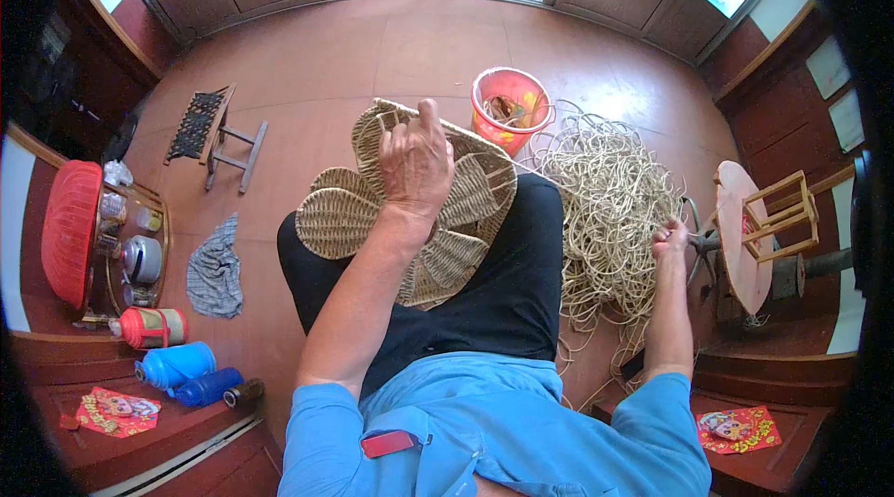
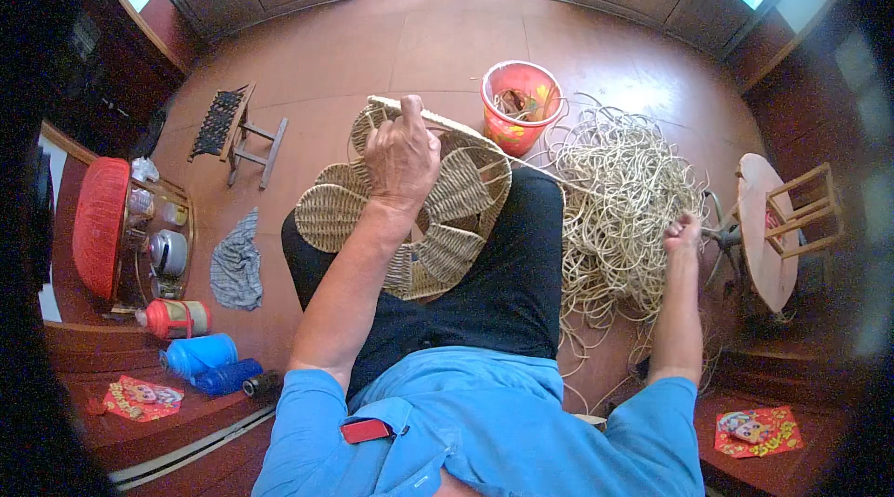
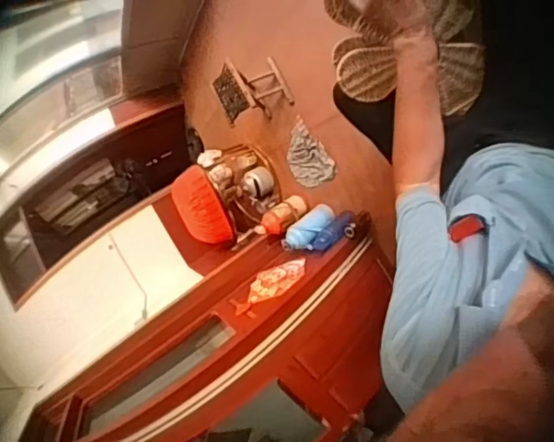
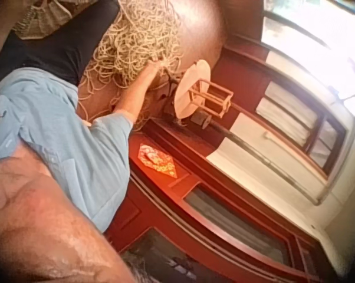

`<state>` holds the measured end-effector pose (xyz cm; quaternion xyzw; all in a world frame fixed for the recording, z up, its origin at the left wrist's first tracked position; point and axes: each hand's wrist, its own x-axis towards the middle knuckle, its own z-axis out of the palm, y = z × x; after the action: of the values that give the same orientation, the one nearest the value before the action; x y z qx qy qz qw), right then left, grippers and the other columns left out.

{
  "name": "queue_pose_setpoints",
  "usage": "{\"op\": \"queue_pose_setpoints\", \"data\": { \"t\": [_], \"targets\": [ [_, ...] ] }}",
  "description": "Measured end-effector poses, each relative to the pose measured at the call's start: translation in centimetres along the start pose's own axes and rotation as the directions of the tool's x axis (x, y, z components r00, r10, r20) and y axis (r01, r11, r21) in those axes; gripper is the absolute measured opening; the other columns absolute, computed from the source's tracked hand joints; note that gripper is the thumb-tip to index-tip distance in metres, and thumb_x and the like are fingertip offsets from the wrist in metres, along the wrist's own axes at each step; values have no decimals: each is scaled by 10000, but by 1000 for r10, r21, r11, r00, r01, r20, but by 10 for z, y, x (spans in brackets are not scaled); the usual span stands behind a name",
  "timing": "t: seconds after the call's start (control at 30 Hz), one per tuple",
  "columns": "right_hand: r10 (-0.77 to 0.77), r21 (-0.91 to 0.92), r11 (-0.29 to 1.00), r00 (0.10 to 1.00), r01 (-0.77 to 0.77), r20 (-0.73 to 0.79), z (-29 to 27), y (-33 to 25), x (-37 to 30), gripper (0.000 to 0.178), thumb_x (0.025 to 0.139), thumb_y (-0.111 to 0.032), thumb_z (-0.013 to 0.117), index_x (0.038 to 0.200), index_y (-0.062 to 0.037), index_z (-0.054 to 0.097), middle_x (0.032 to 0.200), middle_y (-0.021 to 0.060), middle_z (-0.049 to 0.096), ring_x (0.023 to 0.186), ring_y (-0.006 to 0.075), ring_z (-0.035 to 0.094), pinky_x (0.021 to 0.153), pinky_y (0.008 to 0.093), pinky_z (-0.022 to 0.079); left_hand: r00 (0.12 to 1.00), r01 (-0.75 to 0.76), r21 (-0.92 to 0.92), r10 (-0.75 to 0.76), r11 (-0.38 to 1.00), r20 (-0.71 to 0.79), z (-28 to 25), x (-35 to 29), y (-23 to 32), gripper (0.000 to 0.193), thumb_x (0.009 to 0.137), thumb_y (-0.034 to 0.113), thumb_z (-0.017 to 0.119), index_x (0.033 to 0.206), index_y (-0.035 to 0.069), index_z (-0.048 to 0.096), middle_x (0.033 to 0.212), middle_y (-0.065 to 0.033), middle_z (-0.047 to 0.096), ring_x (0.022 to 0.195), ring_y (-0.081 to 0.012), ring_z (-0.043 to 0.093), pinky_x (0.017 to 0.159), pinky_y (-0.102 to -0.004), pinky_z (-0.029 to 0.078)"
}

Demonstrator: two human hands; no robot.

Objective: The recorder is weaving a large flower-like object from straw or similar plant fibers.

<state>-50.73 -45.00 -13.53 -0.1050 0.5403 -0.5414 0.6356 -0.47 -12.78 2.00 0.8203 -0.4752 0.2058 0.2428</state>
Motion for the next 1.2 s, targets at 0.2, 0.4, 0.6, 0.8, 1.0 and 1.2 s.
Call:
{"op": "queue_pose_setpoints", "data": {
  "t": [0.2,0.4,0.6,0.8,1.0,1.2],
  "targets": [
    [82,-127,990,991,-68,106,29,47,-48,258,986,-143,705,834,-171,498,670,-55,469,469,49,349,365,205,239,988,155,-134,-151,979,35,2,3,7,475,885,121,773,1227,42,452,868,-141,701,839,-356,751,730,-500,587],
    [47,-455,883,942,117,332,86,75,-99,236,991,-141,708,1197,-74,616,806,-49,554,547,32,435,411,174,320,950,314,-277,-299,908,94,-2,2,16,423,932,90,686,1258,86,416,1086,-233,698,889,-468,744,778,-584,572],
    [-5,-678,516,793,524,610,146,91,-156,590,967,-206,739,1501,-32,558,1198,148,708,756,118,631,614,253,529,963,256,-338,-269,906,8,-1,-3,14,370,978,66,680,1237,55,415,1078,-208,641,893,-425,745,752,-544,596],
    [-224,-440,-61,417,896,881,192,126,-254,551,970,-192,739,1493,-95,596,1275,152,707,958,195,727,801,337,615,897,263,-640,-427,722,-113,4,-17,9,257,964,4,736,1084,41,512,927,-101,627,709,-241,671,639,-389,569],
    [-267,-43,120,74,992,961,227,182,-343,428,940,-28,698,1363,-86,676,1217,160,729,1022,307,750,884,421,616,862,292,-948,-395,-126,318,-17,-32,-2,175,1066,104,686,1115,83,520,896,-13,629,615,-37,537,496,-195,449],
    [-274,254,59,-229,965,934,258,233,-370,350,942,-28,673,1290,-60,690,1223,154,717,1113,348,715,941,457,589,873,376,-926,-323,-30,365,-44,-38,-58,308,1113,131,605,1382,18,506,891,-6,642,697,-33,543,591,-165,444]
  ]
}}
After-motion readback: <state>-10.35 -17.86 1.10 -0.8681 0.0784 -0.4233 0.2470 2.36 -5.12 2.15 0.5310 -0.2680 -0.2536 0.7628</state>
